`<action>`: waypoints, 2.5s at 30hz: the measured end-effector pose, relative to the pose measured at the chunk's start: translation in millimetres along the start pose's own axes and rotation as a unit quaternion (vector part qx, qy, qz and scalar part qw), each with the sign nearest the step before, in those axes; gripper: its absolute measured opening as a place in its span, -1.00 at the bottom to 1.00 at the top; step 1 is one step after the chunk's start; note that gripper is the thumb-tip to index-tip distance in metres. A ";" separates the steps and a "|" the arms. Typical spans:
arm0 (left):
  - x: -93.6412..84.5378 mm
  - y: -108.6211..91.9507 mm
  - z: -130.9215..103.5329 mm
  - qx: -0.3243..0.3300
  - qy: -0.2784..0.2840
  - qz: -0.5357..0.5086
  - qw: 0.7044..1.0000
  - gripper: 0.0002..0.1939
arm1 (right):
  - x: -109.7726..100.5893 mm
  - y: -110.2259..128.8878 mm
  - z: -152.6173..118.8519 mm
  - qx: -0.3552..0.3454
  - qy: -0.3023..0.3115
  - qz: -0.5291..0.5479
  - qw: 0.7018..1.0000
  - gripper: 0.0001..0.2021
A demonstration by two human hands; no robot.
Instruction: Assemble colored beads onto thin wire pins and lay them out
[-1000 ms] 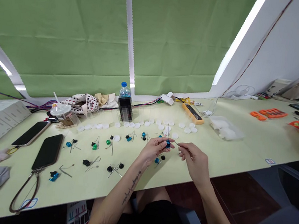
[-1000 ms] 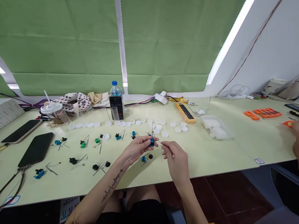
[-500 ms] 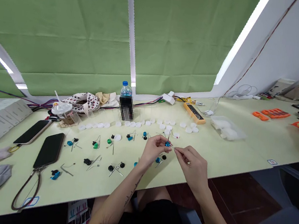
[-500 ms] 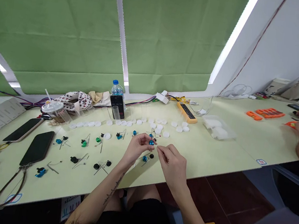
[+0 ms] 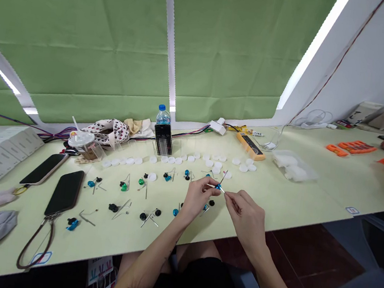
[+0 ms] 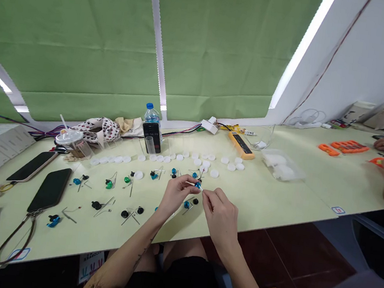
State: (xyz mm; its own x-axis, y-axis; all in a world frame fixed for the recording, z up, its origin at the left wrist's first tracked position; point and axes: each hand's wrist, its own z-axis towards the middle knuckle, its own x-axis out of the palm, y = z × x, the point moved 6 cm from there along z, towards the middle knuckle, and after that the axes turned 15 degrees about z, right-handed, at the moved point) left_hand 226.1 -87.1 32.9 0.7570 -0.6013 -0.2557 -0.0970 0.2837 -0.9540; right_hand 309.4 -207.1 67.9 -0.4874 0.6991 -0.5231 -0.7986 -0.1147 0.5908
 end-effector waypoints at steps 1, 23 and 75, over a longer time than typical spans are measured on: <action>0.6 0.5 -0.4 -0.007 0.002 -0.012 1.000 -0.88 | -0.1 0.6 -0.1 0.000 0.000 -0.001 1.000 -0.72; 2.6 -5.2 -10.5 -0.060 0.204 -0.119 0.970 -0.68 | -8.4 -11.0 -11.6 -0.170 0.035 -0.003 0.985 -0.77; 5.2 0.6 -0.3 0.008 0.065 0.069 0.995 -0.76 | 8.0 -63.5 -2.2 0.141 0.068 0.187 0.970 -0.62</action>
State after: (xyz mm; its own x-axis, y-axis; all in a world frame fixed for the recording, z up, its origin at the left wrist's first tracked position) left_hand 229.8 -90.3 31.0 0.6462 -0.6475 -0.4039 -0.1842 0.3813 -0.9059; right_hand 355.4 -195.8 24.8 -0.7825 0.5432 -0.3044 -0.4374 -0.1316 0.8896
